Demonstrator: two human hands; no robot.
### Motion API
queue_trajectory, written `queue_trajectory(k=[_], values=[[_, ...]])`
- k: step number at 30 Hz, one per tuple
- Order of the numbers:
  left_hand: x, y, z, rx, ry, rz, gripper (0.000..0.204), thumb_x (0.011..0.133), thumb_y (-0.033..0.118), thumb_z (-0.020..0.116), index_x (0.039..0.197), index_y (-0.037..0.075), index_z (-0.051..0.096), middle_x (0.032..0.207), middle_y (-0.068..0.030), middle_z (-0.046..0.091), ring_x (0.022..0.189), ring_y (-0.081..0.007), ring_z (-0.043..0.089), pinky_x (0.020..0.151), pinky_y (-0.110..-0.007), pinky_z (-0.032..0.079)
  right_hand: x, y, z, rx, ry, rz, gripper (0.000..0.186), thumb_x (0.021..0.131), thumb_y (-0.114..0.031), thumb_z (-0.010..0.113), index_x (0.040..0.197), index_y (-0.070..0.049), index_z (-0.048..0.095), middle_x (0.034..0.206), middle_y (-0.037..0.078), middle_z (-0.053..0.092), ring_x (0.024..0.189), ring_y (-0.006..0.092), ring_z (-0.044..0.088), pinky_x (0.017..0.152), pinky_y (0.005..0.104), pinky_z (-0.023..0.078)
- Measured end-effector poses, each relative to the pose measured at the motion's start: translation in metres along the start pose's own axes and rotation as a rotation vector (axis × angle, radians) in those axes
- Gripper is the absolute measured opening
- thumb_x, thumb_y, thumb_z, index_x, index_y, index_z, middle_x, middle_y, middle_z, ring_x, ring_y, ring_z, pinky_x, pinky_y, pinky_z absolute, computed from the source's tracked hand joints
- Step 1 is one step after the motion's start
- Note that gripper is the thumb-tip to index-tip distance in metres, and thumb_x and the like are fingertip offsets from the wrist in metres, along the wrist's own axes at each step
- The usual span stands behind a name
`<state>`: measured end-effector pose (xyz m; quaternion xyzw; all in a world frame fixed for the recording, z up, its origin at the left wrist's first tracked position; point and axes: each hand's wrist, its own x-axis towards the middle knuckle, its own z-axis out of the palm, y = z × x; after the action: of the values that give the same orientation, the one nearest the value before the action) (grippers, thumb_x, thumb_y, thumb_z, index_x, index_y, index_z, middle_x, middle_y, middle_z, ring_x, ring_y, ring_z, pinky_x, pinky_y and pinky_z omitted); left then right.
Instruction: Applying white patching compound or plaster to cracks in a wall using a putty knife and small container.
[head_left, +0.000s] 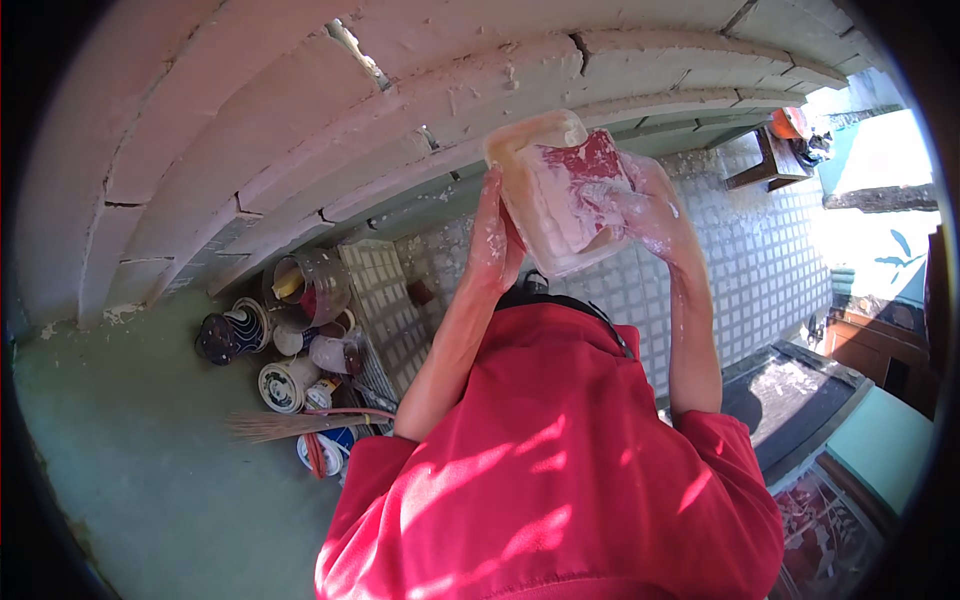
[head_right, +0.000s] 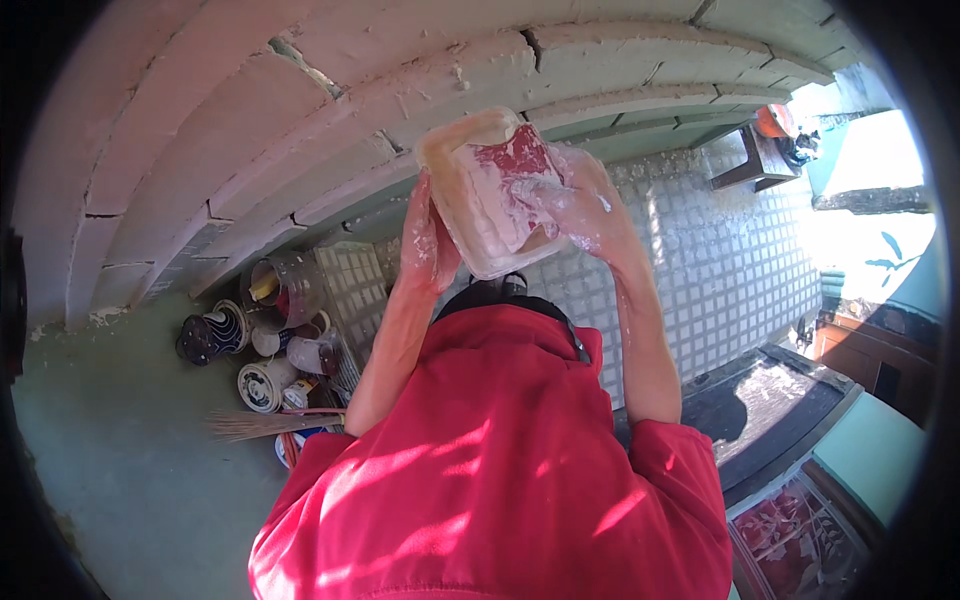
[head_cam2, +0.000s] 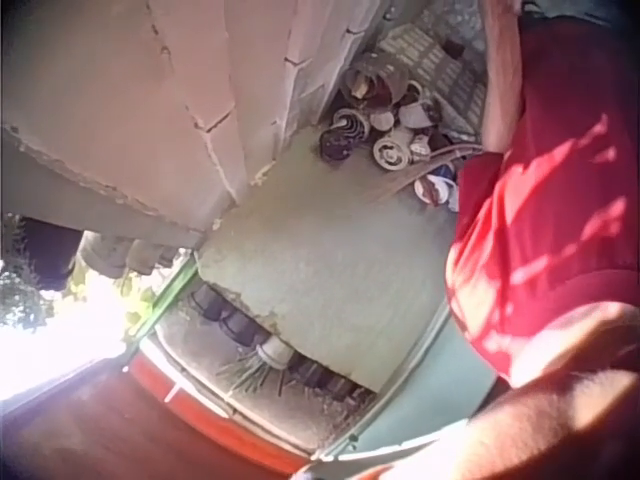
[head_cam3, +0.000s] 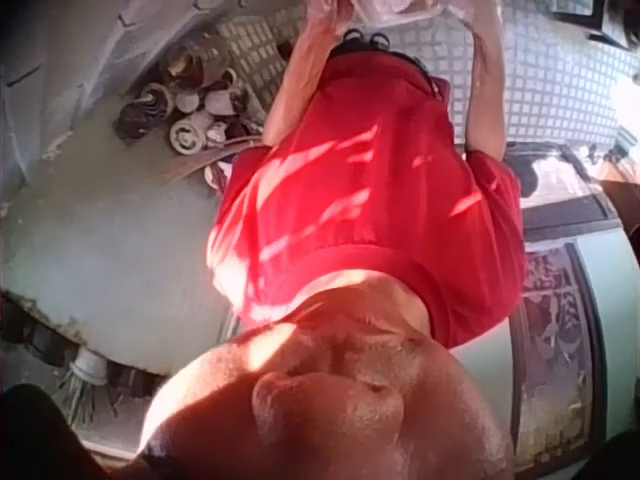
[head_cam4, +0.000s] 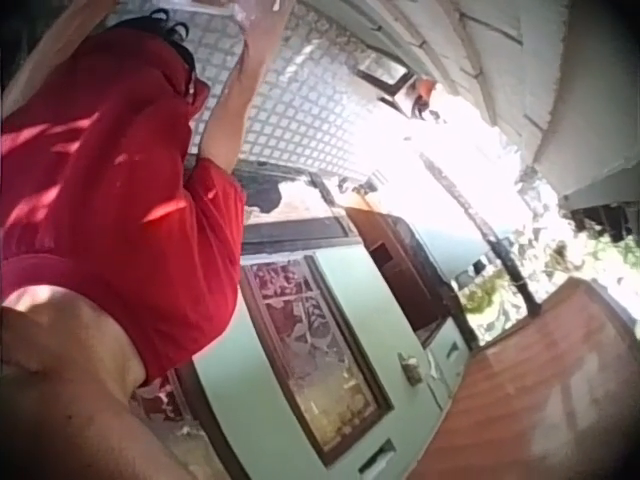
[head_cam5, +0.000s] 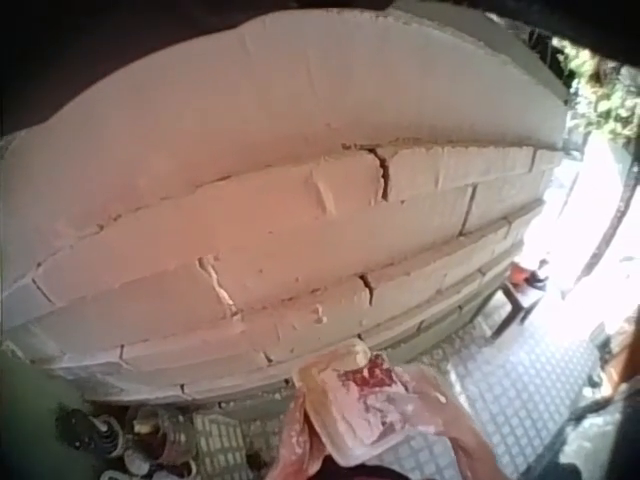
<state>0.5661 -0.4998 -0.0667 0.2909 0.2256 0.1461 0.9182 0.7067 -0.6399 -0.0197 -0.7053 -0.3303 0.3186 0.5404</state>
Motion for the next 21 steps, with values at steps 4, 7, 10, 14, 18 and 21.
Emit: queue_trajectory(k=[4,7,10,14,18,21], values=[[0.001,0.003,-0.007,-0.004,-0.002,0.027,0.062,0.101,0.051,0.047,0.145,0.007,0.040,0.142,-0.0069,0.052,0.128,-0.0201,0.052,0.108,-0.037,0.042,-0.003,-0.011,0.016,0.112,0.095,0.132,0.024,0.082,-0.015,0.063,0.097,0.004,0.066,0.075,0.004,0.063,0.063,0.0093,0.055,0.051,0.0279,0.043],[0.003,0.011,-0.010,0.018,-0.015,0.033,0.064,0.100,0.053,0.047,0.145,0.007,0.040,0.142,-0.0061,0.051,0.128,-0.0188,0.052,0.108,-0.037,0.042,-0.005,-0.013,0.019,0.074,0.162,0.117,0.022,0.084,-0.012,0.064,0.101,0.001,0.067,0.079,0.001,0.064,0.063,0.0057,0.054,0.050,0.0239,0.040],[0.005,0.016,-0.015,0.008,-0.064,-0.006,0.064,0.100,0.053,0.047,0.144,0.008,0.040,0.141,-0.0055,0.051,0.128,-0.0184,0.051,0.108,-0.037,0.042,-0.007,-0.022,0.022,0.027,0.175,0.128,0.023,0.085,-0.011,0.065,0.106,-0.001,0.069,0.084,0.000,0.067,0.065,0.0037,0.054,0.050,0.0213,0.039],[0.008,0.017,-0.012,-0.065,-0.064,-0.044,0.056,0.103,0.043,0.046,0.143,0.005,0.041,0.140,-0.0088,0.052,0.127,-0.0211,0.051,0.110,-0.039,0.040,-0.006,-0.022,0.022,-0.039,0.202,0.096,0.023,0.083,-0.011,0.066,0.103,0.001,0.069,0.083,0.001,0.067,0.065,0.0060,0.056,0.051,0.0239,0.041],[0.011,0.018,-0.007,-0.053,-0.054,-0.074,0.056,0.103,0.044,0.045,0.144,0.006,0.041,0.139,-0.0087,0.053,0.126,-0.0218,0.053,0.109,-0.039,0.042,0.002,-0.024,0.026,-0.050,0.192,0.031,0.021,0.079,-0.014,0.064,0.090,0.004,0.066,0.070,0.006,0.061,0.061,0.0108,0.056,0.051,0.0307,0.044],[0.014,0.013,-0.005,-0.002,-0.082,-0.025,0.058,0.102,0.050,0.047,0.143,0.011,0.040,0.138,-0.0052,0.053,0.126,-0.0187,0.052,0.107,-0.038,0.042,0.005,-0.032,0.023,-0.093,0.189,0.061,0.022,0.078,-0.014,0.065,0.091,0.004,0.066,0.071,0.008,0.063,0.063,0.0130,0.059,0.053,0.0323,0.046]])
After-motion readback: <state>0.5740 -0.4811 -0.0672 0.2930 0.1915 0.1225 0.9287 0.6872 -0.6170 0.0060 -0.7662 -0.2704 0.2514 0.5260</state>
